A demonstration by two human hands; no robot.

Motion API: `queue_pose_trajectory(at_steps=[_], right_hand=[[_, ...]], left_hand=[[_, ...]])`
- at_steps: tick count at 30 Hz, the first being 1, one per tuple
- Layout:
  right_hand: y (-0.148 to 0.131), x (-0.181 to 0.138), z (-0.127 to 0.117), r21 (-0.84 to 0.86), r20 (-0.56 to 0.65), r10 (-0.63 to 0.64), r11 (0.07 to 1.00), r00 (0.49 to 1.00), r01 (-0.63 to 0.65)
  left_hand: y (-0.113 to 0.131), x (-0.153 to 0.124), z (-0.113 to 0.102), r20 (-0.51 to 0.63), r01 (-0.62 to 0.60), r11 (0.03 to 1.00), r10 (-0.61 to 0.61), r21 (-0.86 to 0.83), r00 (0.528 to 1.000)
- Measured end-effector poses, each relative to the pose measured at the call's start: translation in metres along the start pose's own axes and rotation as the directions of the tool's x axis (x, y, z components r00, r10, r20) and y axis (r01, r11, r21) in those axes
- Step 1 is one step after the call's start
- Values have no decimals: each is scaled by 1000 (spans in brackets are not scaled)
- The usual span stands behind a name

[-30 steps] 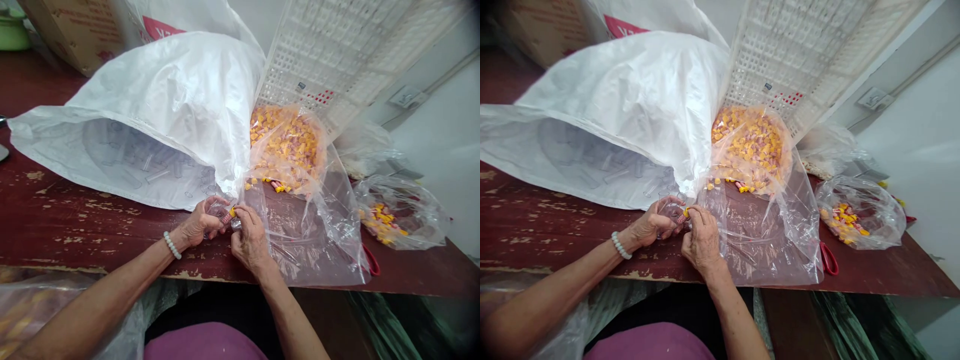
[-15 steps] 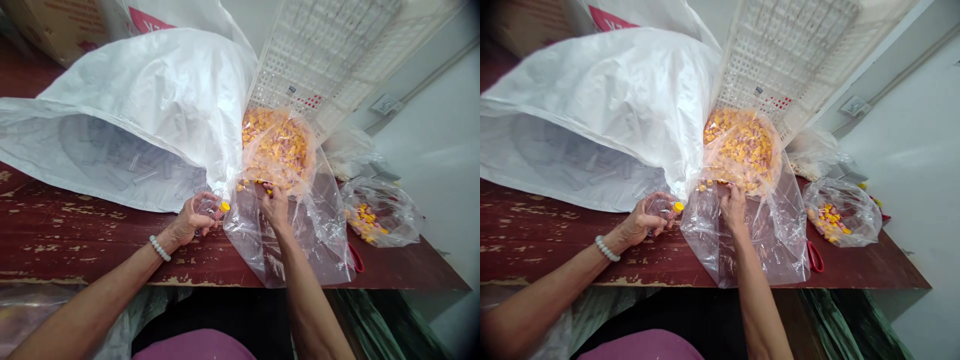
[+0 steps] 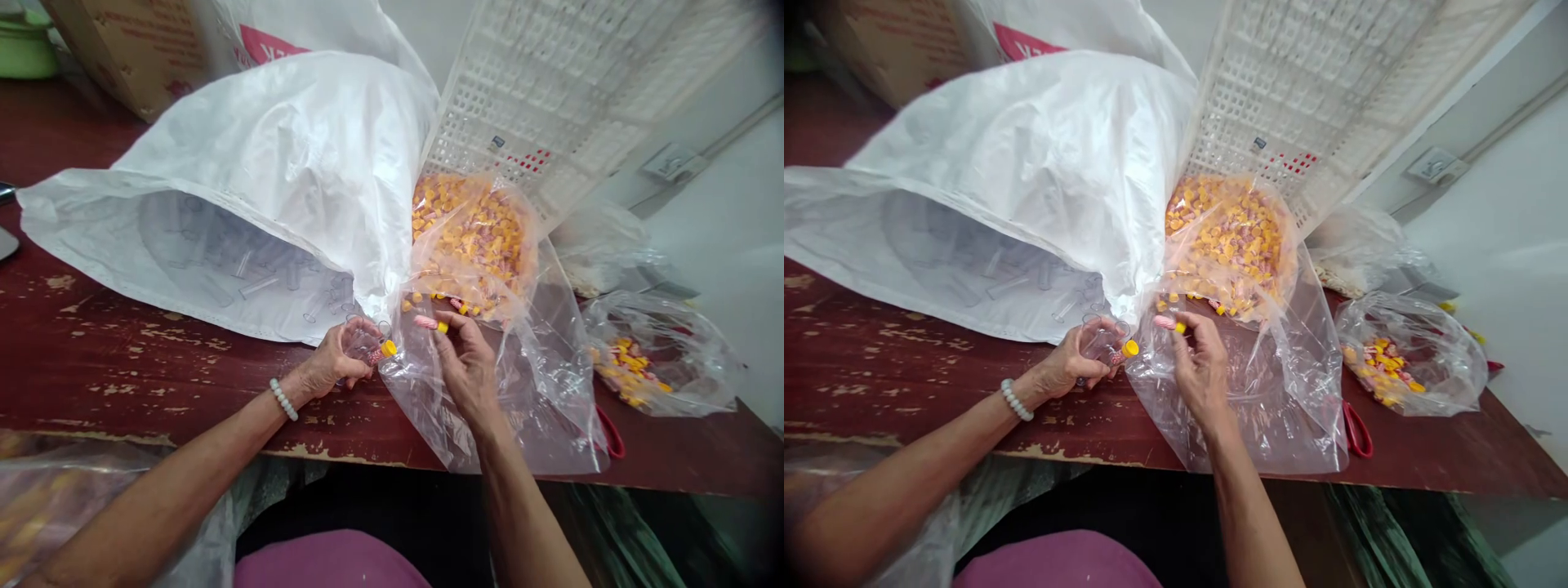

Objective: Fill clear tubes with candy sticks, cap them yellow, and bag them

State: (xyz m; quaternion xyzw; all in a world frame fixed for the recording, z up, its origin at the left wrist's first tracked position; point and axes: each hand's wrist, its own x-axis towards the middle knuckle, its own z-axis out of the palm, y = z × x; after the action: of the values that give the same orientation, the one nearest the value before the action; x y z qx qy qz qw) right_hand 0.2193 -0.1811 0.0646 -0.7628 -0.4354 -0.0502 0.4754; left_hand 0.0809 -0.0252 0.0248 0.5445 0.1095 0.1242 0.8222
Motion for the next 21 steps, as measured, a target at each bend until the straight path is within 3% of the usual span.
queue_pose_trajectory(at_steps=[3,5,8,11,13,15,18,21], right_hand=[[-38,-9,0,1,72,-185,983,980,185],[-48,-11,0,-14,137,-243,969,960,247],[-47,-6,-1,10,169,-201,979,965,202],[-39,6,4,45,4,-74,996,997,73],[-36,18,17,13,-153,-53,998,987,56],[-36,30,38,-66,-249,-111,993,962,98],[-42,40,73,-111,-180,-205,976,962,187],[-37,44,89,-38,-85,-167,986,982,165]], left_hand=[[-3,0,0,37,-11,996,8,83,999],[-4,-1,-1,44,-13,991,8,130,999],[-3,-1,0,29,-9,989,5,148,1000],[-1,-3,3,26,22,988,-26,151,999],[1,-4,5,44,45,984,-53,174,998],[2,-5,5,70,45,979,-60,197,996],[0,-7,4,96,12,984,-30,179,995],[-2,-6,2,81,-1,994,-8,113,997]])
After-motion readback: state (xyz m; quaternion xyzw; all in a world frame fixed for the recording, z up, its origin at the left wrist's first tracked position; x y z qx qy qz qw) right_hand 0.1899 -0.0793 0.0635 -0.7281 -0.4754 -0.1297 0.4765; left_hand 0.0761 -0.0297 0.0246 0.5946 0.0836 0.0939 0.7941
